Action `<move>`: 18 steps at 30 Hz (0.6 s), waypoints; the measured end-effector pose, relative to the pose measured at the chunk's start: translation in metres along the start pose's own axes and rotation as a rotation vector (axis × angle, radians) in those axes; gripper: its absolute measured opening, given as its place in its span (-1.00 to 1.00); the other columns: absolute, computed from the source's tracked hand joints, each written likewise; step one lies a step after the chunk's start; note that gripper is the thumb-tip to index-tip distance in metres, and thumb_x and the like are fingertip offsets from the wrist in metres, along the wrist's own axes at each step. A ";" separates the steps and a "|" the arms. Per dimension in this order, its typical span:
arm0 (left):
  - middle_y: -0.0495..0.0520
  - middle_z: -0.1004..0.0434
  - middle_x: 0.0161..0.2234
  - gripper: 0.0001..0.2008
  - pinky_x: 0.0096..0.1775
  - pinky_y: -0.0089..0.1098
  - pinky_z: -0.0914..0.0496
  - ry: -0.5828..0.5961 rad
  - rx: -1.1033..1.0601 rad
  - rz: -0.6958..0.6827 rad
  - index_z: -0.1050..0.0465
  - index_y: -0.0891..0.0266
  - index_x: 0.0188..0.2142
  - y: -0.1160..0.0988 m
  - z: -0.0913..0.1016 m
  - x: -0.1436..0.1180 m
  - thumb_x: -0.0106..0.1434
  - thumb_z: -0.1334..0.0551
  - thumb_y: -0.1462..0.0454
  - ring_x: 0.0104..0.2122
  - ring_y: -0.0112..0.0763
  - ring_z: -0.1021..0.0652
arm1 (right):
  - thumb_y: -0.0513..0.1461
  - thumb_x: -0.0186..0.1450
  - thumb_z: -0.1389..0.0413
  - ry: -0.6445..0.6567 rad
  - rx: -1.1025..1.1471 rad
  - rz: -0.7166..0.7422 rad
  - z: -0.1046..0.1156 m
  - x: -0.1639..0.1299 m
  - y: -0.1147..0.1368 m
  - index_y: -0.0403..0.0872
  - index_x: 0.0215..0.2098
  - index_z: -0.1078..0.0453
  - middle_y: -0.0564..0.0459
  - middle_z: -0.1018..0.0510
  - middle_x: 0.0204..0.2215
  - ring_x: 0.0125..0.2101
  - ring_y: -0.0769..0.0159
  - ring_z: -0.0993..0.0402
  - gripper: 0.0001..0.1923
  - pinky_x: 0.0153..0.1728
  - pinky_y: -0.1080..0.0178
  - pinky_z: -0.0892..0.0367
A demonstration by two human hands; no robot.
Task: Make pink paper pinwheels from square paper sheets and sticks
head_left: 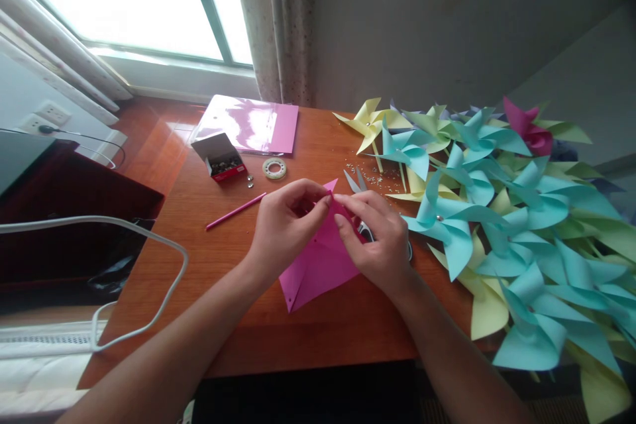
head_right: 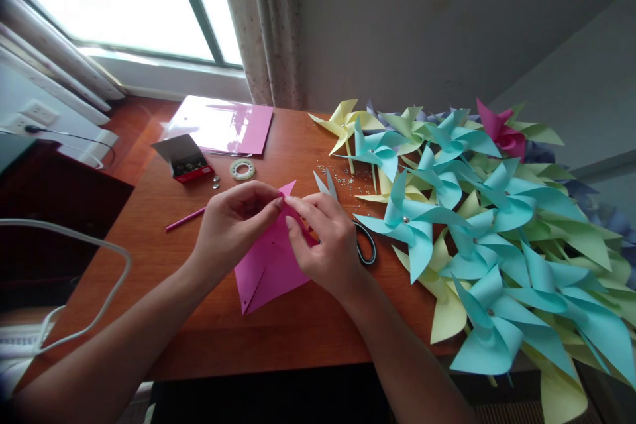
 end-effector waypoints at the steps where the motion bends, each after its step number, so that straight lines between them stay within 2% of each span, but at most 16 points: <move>1: 0.03 -0.56 -0.46 -0.88 -0.43 -0.44 -0.37 0.002 0.010 -0.007 -0.53 0.26 -0.37 0.000 0.000 0.000 0.19 -0.35 0.24 -0.48 -0.42 -0.50 | -0.33 0.34 -0.13 0.002 -0.008 0.011 0.000 0.000 0.000 0.00 0.01 -0.51 -0.04 -0.55 -0.26 -0.33 0.24 -0.49 -0.70 -0.27 0.16 -0.47; 4: 0.03 -0.58 -0.45 -0.89 -0.43 -0.44 -0.38 -0.003 0.069 -0.047 -0.54 0.25 -0.34 0.000 0.001 -0.001 0.22 -0.33 0.24 -0.48 -0.42 -0.51 | -0.33 0.35 -0.12 0.006 -0.049 0.045 -0.001 0.000 0.001 0.03 0.05 -0.49 -0.05 -0.54 -0.27 -0.27 0.19 -0.50 -0.67 -0.20 0.12 -0.48; 9: 0.01 -0.56 -0.45 -0.90 -0.45 -0.47 -0.35 -0.002 0.215 -0.138 -0.54 0.25 -0.30 -0.007 0.000 -0.004 0.28 -0.28 0.26 -0.50 -0.46 -0.48 | -0.33 0.35 -0.11 0.013 -0.145 0.101 -0.003 -0.001 0.003 -0.01 0.07 -0.48 -0.08 -0.54 -0.28 -0.26 0.15 -0.48 -0.66 -0.19 0.08 -0.47; 14: 0.01 -0.53 -0.47 -0.84 -0.44 -0.47 -0.34 0.025 0.156 -0.093 -0.52 0.26 -0.35 -0.007 -0.001 -0.002 0.31 -0.26 0.22 -0.49 -0.45 -0.46 | -0.31 0.35 -0.11 0.022 -0.181 0.132 -0.005 -0.001 0.005 -0.06 0.07 -0.49 -0.10 -0.54 -0.29 -0.23 0.11 -0.49 -0.67 -0.17 0.06 -0.46; 18: 0.01 -0.52 -0.46 -0.83 -0.44 -0.47 -0.33 0.033 0.115 -0.065 -0.52 0.26 -0.36 -0.004 -0.001 -0.001 0.31 -0.26 0.21 -0.49 -0.45 -0.45 | -0.25 0.35 -0.13 0.025 -0.091 0.076 -0.002 0.001 0.004 -0.01 0.05 -0.50 -0.08 -0.55 -0.26 -0.21 0.12 -0.50 -0.70 -0.14 0.06 -0.46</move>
Point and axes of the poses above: each hand's wrist, its own x-axis towards the middle knuckle, its own z-axis out of the back of the hand, y = z × x, the point moved 8 cm from there along x, towards the middle knuckle
